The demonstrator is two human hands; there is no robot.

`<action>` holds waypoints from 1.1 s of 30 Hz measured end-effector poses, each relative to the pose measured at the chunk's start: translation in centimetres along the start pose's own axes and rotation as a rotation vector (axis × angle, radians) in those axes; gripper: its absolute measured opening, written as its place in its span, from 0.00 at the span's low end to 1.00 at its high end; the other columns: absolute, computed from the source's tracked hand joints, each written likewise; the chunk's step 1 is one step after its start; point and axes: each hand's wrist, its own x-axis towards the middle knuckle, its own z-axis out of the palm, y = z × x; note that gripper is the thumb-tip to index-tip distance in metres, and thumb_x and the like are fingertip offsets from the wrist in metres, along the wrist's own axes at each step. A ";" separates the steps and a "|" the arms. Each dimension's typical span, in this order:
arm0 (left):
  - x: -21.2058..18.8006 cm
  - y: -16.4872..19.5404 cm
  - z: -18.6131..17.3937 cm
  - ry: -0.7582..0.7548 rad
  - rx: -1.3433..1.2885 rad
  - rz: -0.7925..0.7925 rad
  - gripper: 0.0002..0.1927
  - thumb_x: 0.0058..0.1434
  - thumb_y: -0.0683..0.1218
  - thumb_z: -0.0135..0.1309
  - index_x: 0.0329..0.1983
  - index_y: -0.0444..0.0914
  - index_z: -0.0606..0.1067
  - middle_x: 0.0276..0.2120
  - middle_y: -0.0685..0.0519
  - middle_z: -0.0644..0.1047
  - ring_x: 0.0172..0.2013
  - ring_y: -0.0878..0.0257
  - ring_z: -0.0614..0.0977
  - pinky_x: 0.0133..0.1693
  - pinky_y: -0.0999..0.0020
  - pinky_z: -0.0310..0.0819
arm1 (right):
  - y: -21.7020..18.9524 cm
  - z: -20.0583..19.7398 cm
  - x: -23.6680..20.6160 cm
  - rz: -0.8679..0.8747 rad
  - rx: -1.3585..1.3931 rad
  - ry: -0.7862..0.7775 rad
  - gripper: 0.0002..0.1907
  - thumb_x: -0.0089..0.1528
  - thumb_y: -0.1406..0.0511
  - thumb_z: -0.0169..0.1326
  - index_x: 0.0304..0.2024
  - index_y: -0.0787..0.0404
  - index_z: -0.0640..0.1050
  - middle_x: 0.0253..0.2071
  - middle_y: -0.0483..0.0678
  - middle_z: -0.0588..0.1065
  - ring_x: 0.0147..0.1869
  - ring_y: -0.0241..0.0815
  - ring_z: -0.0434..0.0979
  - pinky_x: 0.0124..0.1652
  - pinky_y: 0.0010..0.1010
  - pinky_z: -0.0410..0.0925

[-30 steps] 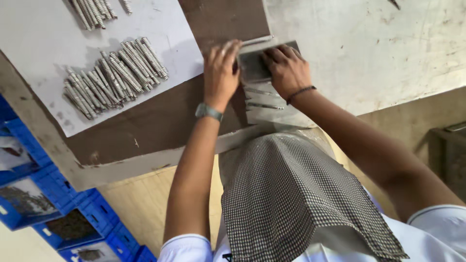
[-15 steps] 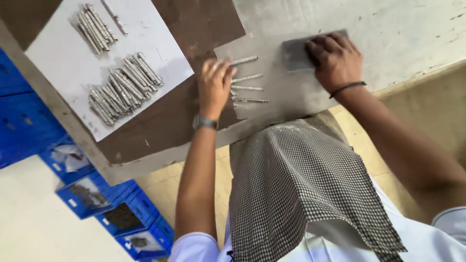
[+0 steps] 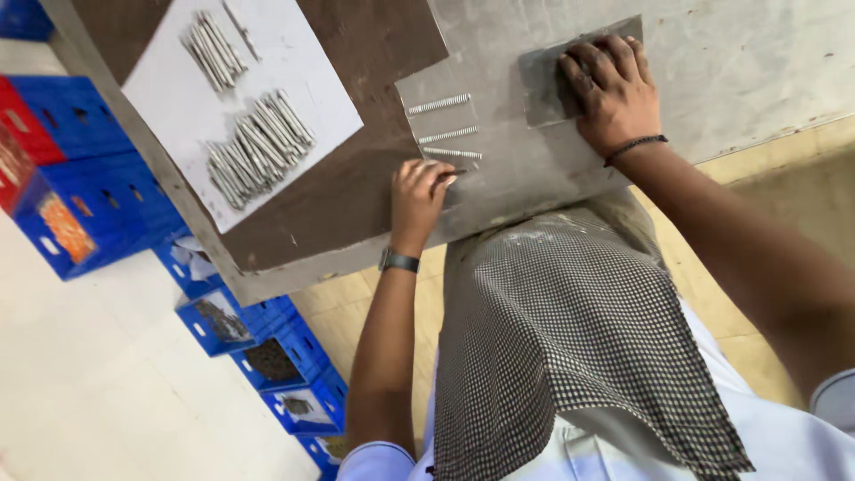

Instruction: The person sands small metal springs on a workbench using a sanding block. They repeatedly pick up springs, rub them against the block, and place them on a white sheet. The person also wipes the workbench surface with the sanding block between batches.

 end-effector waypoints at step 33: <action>-0.1 -4.9 2.8 0.077 -1.660 -0.754 0.15 0.75 0.46 0.46 0.57 0.35 0.76 0.45 0.52 0.81 0.40 0.66 0.82 0.43 0.69 0.78 | -3.3 -0.9 1.5 -0.014 -0.092 0.164 0.13 0.69 0.70 0.58 0.57 0.59 0.80 0.59 0.49 0.77 0.67 0.55 0.73 0.67 0.49 0.67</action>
